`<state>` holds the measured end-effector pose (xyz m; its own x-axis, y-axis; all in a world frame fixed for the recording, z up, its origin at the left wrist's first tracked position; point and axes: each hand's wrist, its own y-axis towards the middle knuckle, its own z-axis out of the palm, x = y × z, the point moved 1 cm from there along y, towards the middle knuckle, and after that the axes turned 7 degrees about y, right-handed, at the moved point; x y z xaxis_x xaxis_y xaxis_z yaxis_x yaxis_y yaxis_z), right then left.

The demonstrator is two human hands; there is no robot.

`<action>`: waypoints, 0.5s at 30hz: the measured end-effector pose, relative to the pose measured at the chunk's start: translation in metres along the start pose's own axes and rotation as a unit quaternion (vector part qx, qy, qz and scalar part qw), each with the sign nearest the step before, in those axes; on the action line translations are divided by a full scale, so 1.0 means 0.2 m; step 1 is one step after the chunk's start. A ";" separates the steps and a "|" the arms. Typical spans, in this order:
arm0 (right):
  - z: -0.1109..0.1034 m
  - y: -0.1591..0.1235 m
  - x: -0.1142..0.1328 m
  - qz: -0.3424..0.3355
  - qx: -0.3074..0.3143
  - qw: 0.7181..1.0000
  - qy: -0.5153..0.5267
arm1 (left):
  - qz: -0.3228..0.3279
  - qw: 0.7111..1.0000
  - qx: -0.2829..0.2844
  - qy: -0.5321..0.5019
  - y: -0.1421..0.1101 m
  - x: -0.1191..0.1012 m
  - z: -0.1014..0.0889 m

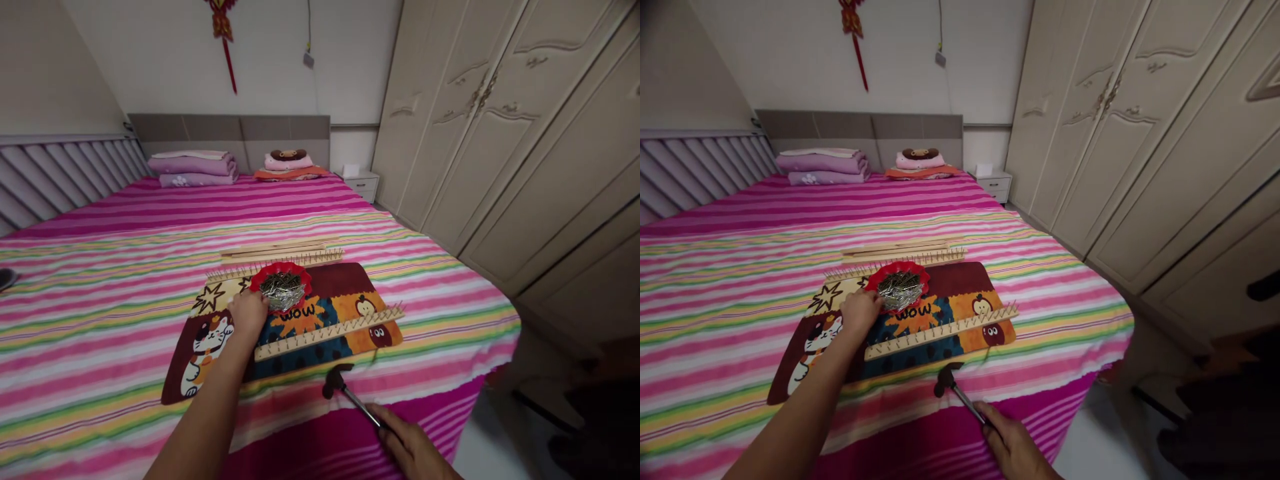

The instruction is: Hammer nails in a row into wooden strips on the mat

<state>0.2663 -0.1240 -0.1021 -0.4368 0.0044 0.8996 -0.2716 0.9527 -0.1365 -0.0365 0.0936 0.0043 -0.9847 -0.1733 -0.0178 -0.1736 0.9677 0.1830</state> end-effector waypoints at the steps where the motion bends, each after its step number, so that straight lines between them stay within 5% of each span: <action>1: 0.00 0.00 -0.01 -0.001 0.000 1.000 0.000 | -0.008 1.000 0.009 0.015 0.01 -0.02 0.00; 6: 0.00 0.01 -0.01 -0.002 0.000 1.000 0.006 | -0.037 0.999 0.017 0.011 0.05 -0.06 0.03; 15: 0.01 0.00 0.02 0.013 -0.010 1.000 0.013 | -0.134 0.965 0.028 -0.225 0.11 0.01 0.04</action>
<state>0.2629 -0.1237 -0.0984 -0.4215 0.0374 0.9060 -0.2428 0.9580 -0.1525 -0.0421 0.1155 -0.0001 -0.8089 -0.3329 -0.4846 -0.4101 0.9101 0.0594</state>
